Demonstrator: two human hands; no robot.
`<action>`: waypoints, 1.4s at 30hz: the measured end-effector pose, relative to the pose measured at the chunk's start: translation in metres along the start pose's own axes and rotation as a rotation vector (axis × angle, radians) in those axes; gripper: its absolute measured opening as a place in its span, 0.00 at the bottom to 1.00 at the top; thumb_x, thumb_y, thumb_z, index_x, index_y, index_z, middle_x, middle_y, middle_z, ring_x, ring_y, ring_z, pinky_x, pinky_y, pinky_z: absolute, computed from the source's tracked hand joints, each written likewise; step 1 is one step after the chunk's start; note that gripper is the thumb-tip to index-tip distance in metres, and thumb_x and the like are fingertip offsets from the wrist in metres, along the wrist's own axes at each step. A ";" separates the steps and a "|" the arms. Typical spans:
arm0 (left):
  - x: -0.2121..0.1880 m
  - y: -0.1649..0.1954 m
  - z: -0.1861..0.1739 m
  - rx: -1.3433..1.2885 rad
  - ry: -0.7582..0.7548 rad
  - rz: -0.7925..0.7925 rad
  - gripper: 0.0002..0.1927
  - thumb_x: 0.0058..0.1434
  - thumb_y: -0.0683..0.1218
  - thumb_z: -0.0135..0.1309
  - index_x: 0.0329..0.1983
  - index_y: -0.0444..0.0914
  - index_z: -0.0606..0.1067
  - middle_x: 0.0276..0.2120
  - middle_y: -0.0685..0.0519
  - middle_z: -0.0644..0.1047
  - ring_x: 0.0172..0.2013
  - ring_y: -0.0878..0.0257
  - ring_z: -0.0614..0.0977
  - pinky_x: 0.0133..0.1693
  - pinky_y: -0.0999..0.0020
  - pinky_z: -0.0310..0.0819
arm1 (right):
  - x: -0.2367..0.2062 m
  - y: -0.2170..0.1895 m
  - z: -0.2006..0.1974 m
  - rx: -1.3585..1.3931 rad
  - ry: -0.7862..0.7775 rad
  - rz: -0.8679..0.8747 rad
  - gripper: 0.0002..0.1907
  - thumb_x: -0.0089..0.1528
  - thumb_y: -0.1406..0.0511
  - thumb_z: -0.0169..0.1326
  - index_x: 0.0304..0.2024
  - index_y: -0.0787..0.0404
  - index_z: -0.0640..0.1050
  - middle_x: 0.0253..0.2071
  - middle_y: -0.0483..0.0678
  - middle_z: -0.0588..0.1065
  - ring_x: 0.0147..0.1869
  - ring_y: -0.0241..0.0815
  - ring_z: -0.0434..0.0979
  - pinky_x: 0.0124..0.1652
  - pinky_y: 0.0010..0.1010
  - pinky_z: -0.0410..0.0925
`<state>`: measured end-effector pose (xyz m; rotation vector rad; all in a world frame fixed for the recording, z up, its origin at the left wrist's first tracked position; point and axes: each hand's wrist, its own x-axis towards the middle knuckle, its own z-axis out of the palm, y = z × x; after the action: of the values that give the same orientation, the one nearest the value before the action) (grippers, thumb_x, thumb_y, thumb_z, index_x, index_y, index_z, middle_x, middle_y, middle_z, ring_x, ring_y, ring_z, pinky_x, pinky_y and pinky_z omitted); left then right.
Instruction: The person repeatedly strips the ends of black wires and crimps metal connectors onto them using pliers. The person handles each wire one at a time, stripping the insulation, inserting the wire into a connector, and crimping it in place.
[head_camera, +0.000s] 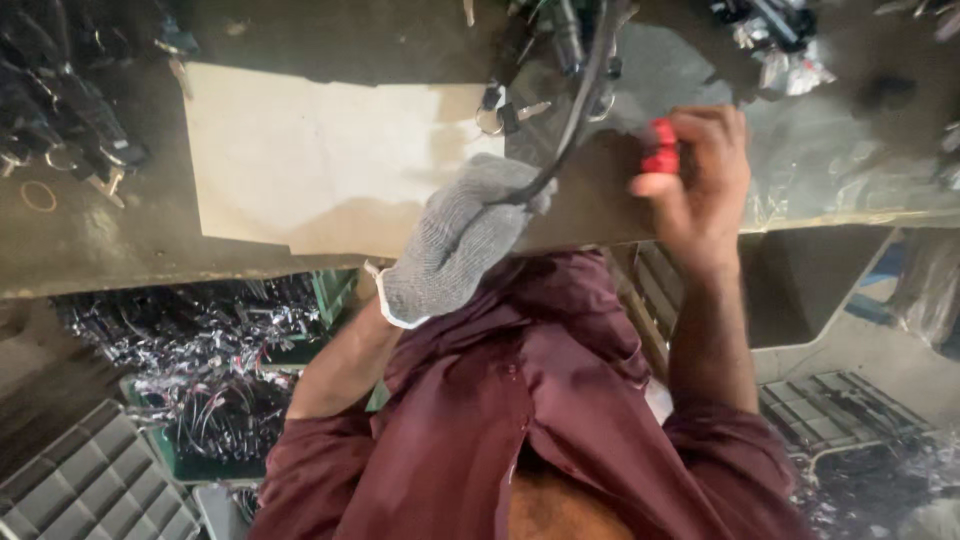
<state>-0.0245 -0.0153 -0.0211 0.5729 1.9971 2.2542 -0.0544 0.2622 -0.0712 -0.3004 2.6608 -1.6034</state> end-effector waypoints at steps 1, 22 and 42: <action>-0.001 0.004 -0.001 -0.073 -0.017 -0.118 0.12 0.80 0.45 0.42 0.60 0.34 0.68 0.49 0.51 0.74 0.44 0.63 0.74 0.49 0.70 0.71 | -0.002 -0.001 0.002 0.350 0.036 0.109 0.32 0.67 0.42 0.57 0.51 0.64 0.72 0.53 0.47 0.69 0.48 0.39 0.69 0.48 0.34 0.64; -0.018 0.046 0.009 -0.374 -0.019 -0.538 0.34 0.79 0.46 0.47 0.82 0.39 0.49 0.50 0.54 0.72 0.41 0.71 0.72 0.45 0.77 0.70 | 0.032 -0.048 0.030 -0.475 -0.271 -0.447 0.25 0.60 0.48 0.69 0.31 0.57 0.71 0.29 0.44 0.72 0.34 0.44 0.77 0.30 0.36 0.66; -0.034 0.006 0.042 0.572 0.095 -0.233 0.42 0.65 0.47 0.66 0.76 0.33 0.57 0.55 0.44 0.77 0.51 0.45 0.80 0.52 0.55 0.76 | 0.001 -0.047 0.029 -0.320 -0.216 -0.294 0.21 0.51 0.66 0.68 0.43 0.59 0.73 0.45 0.47 0.76 0.46 0.49 0.77 0.38 0.39 0.70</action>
<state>0.0215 0.0128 -0.0192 0.2447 2.6069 1.5969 -0.0451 0.2157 -0.0435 -0.8549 2.7886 -1.1065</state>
